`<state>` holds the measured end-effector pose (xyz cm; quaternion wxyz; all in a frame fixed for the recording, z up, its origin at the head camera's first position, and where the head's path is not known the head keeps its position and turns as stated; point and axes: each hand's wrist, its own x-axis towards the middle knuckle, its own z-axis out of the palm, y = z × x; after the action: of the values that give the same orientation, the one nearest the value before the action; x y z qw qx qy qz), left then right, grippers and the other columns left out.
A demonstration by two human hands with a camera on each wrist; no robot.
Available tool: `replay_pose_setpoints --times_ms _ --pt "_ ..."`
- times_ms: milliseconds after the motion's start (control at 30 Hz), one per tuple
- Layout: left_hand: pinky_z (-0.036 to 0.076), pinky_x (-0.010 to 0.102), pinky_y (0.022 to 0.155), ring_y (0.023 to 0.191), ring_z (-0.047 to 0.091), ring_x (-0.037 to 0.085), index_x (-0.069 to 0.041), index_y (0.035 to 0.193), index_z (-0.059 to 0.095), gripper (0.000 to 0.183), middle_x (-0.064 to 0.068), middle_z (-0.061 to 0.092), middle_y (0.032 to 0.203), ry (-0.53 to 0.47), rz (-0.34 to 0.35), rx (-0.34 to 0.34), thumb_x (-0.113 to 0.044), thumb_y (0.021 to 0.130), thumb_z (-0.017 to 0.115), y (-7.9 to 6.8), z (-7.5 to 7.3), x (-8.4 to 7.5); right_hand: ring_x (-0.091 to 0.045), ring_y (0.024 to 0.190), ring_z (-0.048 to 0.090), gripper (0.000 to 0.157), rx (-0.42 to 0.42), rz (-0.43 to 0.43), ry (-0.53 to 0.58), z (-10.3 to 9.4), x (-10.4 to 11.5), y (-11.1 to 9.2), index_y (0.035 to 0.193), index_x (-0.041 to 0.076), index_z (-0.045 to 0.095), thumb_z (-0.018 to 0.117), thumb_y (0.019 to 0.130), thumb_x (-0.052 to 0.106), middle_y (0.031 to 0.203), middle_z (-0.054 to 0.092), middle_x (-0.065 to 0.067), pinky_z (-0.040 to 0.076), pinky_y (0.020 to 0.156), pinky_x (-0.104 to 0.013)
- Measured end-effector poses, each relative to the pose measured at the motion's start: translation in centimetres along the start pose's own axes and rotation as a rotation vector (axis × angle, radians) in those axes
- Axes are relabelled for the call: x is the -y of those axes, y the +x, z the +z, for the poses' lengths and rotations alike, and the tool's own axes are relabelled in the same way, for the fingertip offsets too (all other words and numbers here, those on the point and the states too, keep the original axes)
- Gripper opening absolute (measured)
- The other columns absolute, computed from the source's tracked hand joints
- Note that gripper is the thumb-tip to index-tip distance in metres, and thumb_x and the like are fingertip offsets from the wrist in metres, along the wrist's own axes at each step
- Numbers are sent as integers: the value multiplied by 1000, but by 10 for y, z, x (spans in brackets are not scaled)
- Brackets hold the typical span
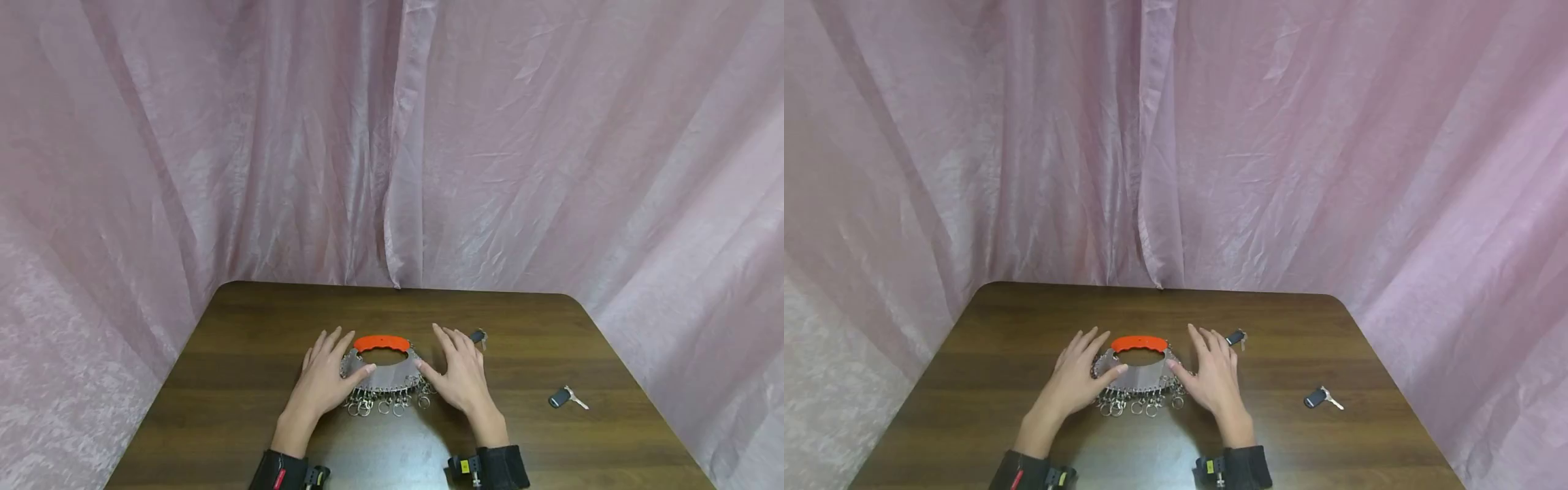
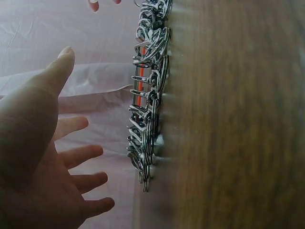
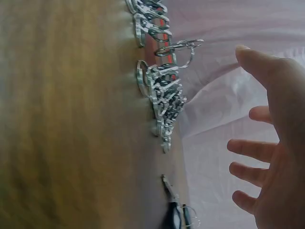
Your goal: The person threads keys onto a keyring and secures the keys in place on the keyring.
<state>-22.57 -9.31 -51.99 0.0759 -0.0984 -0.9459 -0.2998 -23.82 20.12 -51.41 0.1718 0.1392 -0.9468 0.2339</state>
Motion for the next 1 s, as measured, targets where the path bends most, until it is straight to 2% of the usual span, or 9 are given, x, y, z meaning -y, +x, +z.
replay_pose_setpoints --times_ms 167,333,533,1000 --pt "22 73 119 156 23 48 -18 161 47 86 20 35 168 -33 -7 14 -66 94 70 -1 -1 -2 -40 142 46 85 9 5 -21 -9 -6 9 161 18 47 72 93 63 151 56 -15 37 107 -68" --pt "29 73 116 155 28 48 -19 162 45 85 20 36 167 -85 -17 68 -63 95 71 -4 1 -4 -42 138 49 85 9 46 -64 -23 -24 15 159 15 49 71 93 64 149 58 -18 42 100 -63" --pt "38 69 112 150 38 46 -16 160 48 84 21 40 164 -85 11 58 -63 95 72 1 2 -5 -46 131 53 82 -14 63 -128 -39 -48 27 155 12 53 71 94 63 144 61 -21 44 93 -63" --pt "41 69 110 149 39 46 -16 160 47 82 22 37 166 -97 17 65 -59 96 72 7 5 -9 -49 132 51 79 33 152 -203 -67 -89 21 153 7 54 67 97 63 145 59 -26 43 95 -67"
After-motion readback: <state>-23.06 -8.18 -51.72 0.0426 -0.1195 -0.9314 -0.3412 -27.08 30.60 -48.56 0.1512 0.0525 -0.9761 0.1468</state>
